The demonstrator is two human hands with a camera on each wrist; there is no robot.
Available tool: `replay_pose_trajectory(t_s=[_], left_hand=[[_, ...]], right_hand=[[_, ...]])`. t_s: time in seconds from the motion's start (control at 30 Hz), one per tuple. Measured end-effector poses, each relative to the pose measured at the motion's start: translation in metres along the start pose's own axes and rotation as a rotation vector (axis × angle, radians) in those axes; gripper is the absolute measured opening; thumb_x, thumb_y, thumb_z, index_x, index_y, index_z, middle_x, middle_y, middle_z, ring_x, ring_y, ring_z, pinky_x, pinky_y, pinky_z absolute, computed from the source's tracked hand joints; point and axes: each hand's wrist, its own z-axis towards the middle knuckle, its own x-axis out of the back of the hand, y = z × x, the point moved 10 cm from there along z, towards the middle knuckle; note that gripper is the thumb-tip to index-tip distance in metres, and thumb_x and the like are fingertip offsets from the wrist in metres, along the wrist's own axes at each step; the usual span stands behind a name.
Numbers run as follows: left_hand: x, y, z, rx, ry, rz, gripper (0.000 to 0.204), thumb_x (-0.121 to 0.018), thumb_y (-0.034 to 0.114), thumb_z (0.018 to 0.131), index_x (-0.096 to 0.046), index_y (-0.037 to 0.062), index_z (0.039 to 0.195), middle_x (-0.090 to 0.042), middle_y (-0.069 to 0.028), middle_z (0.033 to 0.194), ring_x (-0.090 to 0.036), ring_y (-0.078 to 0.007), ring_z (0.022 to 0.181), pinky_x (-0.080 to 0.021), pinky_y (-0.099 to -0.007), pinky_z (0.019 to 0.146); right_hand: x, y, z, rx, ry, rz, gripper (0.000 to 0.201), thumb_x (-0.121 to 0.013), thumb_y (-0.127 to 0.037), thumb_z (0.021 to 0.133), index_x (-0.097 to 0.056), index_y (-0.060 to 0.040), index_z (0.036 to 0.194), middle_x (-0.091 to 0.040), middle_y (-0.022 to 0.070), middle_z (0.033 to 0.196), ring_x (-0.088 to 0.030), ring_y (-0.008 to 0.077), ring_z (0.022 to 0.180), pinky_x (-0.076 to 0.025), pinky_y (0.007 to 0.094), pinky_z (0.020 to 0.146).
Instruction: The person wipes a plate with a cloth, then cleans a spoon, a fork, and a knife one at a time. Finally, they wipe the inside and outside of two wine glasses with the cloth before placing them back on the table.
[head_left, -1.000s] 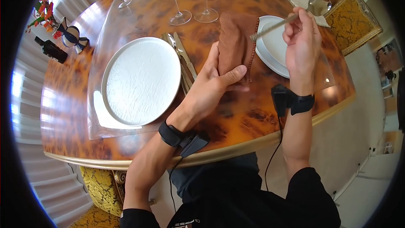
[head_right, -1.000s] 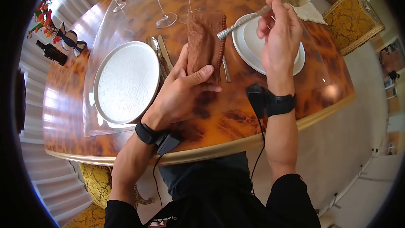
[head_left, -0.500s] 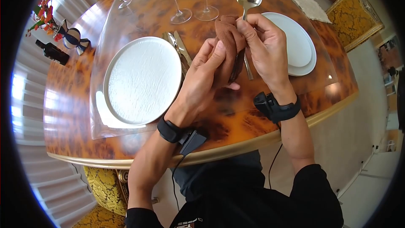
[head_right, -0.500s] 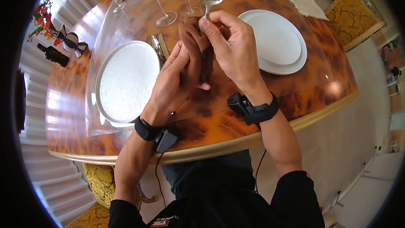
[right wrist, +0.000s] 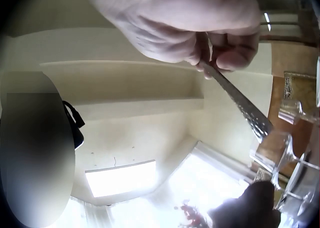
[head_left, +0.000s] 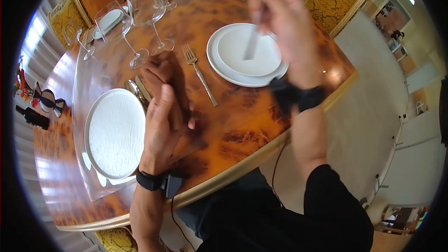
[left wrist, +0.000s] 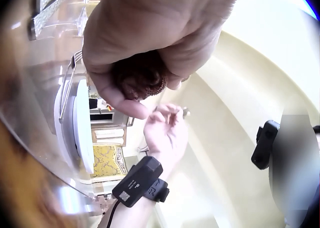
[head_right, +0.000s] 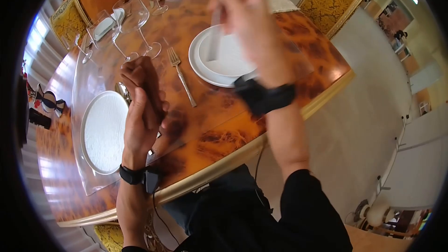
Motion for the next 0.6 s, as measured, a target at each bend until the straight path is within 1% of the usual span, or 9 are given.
replay_pose_trajectory(t_s=[0.07,0.1,0.17,0.2,0.27,0.3,0.4,0.5,0.6], left_hand=[[0.022,0.0,0.004,0.013,0.12,-0.096,0.055,-0.044,0.056,0.103,-0.054,0.0047,0.122,-0.062,-0.0093,0.095,-0.061,-0.0192,0.077,-0.051,-0.0335,0.062],[0.027,0.001,0.007,-0.005,0.116,-0.104,0.056,-0.044,0.058,0.102,-0.053,0.007,0.123,-0.063,-0.008,0.097,-0.062,-0.019,0.079,-0.051,-0.0315,0.06],[0.033,0.002,0.009,-0.031,0.103,-0.114,0.058,-0.046,0.062,0.099,-0.053,0.0114,0.126,-0.064,-0.0054,0.099,-0.063,-0.0187,0.083,-0.049,-0.0275,0.057],[0.033,0.002,0.008,-0.01,0.13,-0.145,0.06,-0.039,0.062,0.102,-0.053,0.0083,0.126,-0.063,-0.008,0.097,-0.062,-0.0196,0.081,-0.05,-0.0321,0.06],[0.03,-0.003,0.011,-0.001,0.097,-0.125,0.06,-0.042,0.064,0.1,-0.054,0.0111,0.125,-0.064,-0.0059,0.096,-0.062,-0.0188,0.079,-0.049,-0.0282,0.056],[0.029,-0.004,0.011,0.004,0.085,-0.11,0.06,-0.043,0.065,0.099,-0.055,0.0125,0.124,-0.065,-0.0048,0.096,-0.062,-0.0184,0.079,-0.048,-0.0262,0.054],[0.021,-0.009,0.009,0.047,0.043,-0.106,0.06,-0.039,0.063,0.101,-0.053,0.011,0.128,-0.063,-0.0075,0.097,-0.061,-0.0196,0.08,-0.05,-0.0313,0.059],[0.019,-0.014,0.009,0.07,0.036,-0.098,0.061,-0.039,0.063,0.101,-0.052,0.0115,0.13,-0.063,-0.0076,0.098,-0.061,-0.0197,0.08,-0.049,-0.0311,0.058],[0.019,-0.014,0.009,0.064,0.021,-0.083,0.061,-0.038,0.063,0.101,-0.052,0.0106,0.13,-0.063,-0.0079,0.099,-0.061,-0.0193,0.08,-0.049,-0.031,0.058]], right_hand=[[0.051,-0.009,0.011,-0.141,-0.04,-0.288,0.025,-0.059,-0.03,0.103,-0.067,-0.0061,0.101,-0.06,-0.0044,0.076,-0.047,0.0004,0.059,-0.033,0.0169,0.046],[0.079,-0.004,0.016,-0.214,-0.054,-0.492,0.028,-0.059,-0.03,0.102,-0.068,-0.003,0.105,-0.06,-0.0048,0.076,-0.045,0.0002,0.057,-0.032,0.0171,0.046],[0.141,0.035,0.027,-0.344,-0.072,-0.755,0.027,-0.064,-0.03,0.099,-0.071,-0.0041,0.097,-0.061,-0.004,0.073,-0.045,0.0022,0.054,-0.032,0.0189,0.045],[0.171,0.059,0.028,-0.385,-0.05,-0.87,0.026,-0.065,-0.03,0.097,-0.072,-0.0049,0.093,-0.061,-0.0038,0.072,-0.045,0.0031,0.052,-0.032,0.0196,0.045],[0.208,0.105,0.018,-0.551,-0.101,-0.89,0.026,-0.066,-0.03,0.096,-0.071,-0.0063,0.089,-0.061,-0.0037,0.07,-0.044,0.0041,0.051,-0.032,0.0209,0.044],[0.218,0.126,0.013,-0.636,-0.129,-0.891,0.025,-0.066,-0.03,0.095,-0.071,-0.007,0.087,-0.061,-0.0037,0.068,-0.044,0.0045,0.05,-0.032,0.0216,0.044],[0.227,0.165,0.005,-0.704,-0.141,-0.854,0.027,-0.069,-0.028,0.094,-0.072,-0.0037,0.083,-0.062,-0.0004,0.065,-0.046,0.0065,0.048,-0.034,0.0245,0.042],[0.209,0.181,0.005,-0.687,-0.226,-0.829,0.025,-0.07,-0.027,0.093,-0.072,-0.0038,0.082,-0.061,0.0007,0.064,-0.045,0.0072,0.047,-0.033,0.0254,0.041],[0.205,0.186,0.01,-0.623,-0.16,-0.889,0.025,-0.071,-0.023,0.091,-0.07,-0.0021,0.079,-0.061,0.001,0.063,-0.048,0.0104,0.046,-0.037,0.0277,0.04]])
